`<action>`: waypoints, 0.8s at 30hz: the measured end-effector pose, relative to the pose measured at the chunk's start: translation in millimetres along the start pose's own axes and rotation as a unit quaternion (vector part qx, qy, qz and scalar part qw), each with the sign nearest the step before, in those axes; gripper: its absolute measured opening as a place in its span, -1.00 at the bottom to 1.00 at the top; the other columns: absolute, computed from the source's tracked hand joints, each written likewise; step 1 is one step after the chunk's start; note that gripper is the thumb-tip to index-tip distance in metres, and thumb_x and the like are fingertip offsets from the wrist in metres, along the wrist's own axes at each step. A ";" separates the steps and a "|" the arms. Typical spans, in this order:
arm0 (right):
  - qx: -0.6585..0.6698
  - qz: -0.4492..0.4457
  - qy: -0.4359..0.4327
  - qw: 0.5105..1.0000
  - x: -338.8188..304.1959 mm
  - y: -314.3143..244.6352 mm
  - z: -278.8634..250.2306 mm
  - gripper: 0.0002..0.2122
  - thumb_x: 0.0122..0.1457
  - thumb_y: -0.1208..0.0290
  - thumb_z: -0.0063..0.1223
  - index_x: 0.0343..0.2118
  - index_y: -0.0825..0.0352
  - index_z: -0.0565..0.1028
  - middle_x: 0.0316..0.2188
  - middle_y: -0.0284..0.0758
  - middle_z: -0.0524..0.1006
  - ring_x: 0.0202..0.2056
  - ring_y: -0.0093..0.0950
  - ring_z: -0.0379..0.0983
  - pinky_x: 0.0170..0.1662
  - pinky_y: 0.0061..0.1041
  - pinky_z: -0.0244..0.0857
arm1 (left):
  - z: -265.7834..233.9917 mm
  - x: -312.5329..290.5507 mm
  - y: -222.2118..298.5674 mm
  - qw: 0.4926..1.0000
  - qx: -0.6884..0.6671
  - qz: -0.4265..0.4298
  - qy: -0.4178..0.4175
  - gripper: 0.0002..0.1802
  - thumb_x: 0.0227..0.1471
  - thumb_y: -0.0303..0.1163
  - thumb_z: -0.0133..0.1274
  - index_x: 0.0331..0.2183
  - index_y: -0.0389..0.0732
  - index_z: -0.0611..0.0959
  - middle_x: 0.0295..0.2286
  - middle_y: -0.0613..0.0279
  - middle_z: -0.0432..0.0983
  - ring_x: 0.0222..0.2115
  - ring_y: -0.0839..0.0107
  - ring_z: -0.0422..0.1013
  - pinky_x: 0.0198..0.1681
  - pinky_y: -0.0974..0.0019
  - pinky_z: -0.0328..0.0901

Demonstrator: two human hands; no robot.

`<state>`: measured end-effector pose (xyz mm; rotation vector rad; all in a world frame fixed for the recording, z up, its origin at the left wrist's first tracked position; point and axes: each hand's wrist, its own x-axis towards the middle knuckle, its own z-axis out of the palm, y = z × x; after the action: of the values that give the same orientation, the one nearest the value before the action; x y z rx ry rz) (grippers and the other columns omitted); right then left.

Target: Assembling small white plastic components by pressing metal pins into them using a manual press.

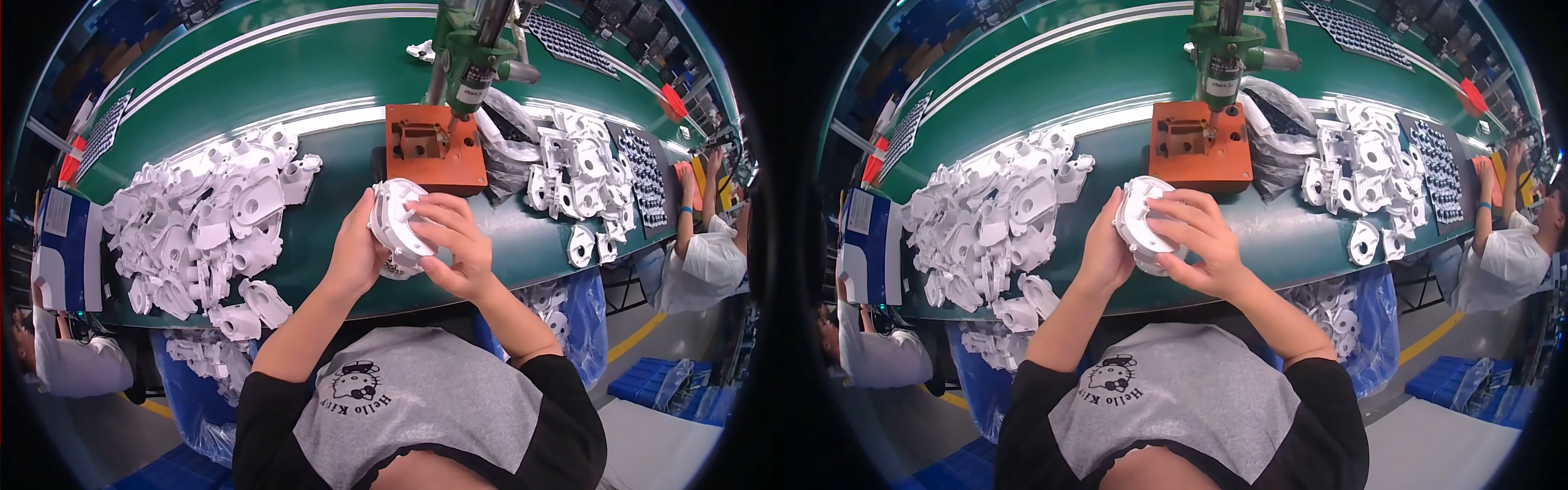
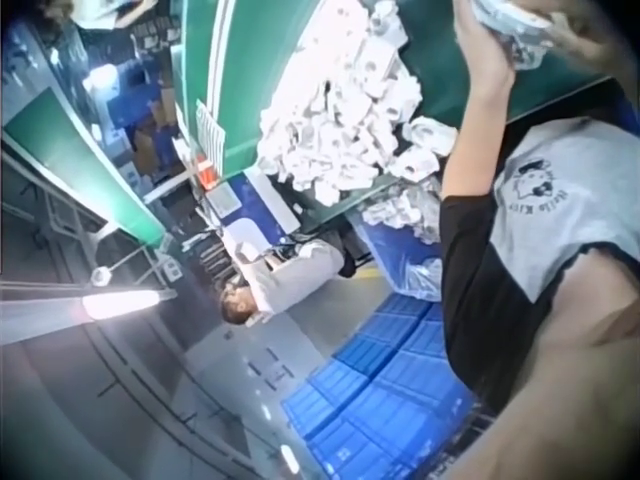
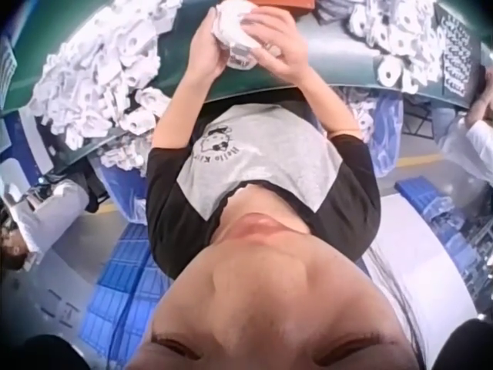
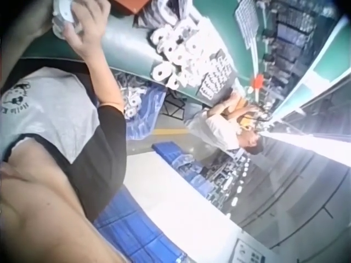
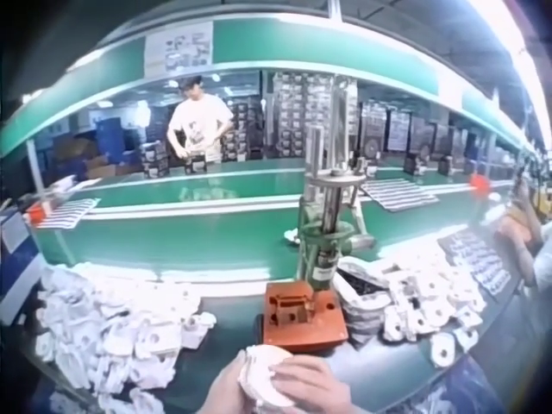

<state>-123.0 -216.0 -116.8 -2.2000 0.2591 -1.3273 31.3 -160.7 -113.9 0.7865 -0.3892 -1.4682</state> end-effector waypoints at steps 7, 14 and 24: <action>0.020 0.057 -0.008 0.998 -9.7 9.0 11.1 -0.71 -0.09 0.47 0.11 -0.24 0.39 0.53 -0.09 -0.14 0.48 -0.02 -0.14 0.31 0.03 -0.24 0.20 | -3.0 6.7 -15.1 0.993 0.056 0.086 0.049 -0.57 0.26 -0.10 -0.38 -0.08 -0.27 0.30 -0.27 0.13 0.43 -0.28 0.46 0.42 -0.26 0.45 0.34; 0.268 0.259 0.023 0.928 -21.7 16.0 9.2 -0.72 0.14 0.39 -0.02 -0.15 0.48 0.44 -0.04 -0.17 0.41 -0.03 -0.31 0.36 -0.01 -0.34 0.26 | -1.5 4.2 3.0 0.900 0.376 0.218 0.016 -0.52 0.24 -0.08 -0.33 -0.07 -0.33 0.21 -0.42 0.09 0.46 -0.39 0.50 0.42 -0.36 0.46 0.30; 0.559 0.416 0.157 0.700 -2.8 31.8 -14.9 -0.64 0.27 0.24 -0.25 -0.06 0.43 0.36 -0.13 -0.19 0.47 -0.08 -0.35 0.43 -0.08 -0.31 0.39 | 15.6 32.2 0.7 0.587 0.662 0.460 -0.081 -0.53 -0.26 -0.52 0.18 -0.20 -0.22 0.44 -0.14 0.02 0.35 -0.15 0.01 0.32 -0.06 0.11 0.23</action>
<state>-133.6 -246.4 -131.0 -0.6356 0.3699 -0.8738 24.6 -195.6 -109.6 1.2571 -1.8441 0.0181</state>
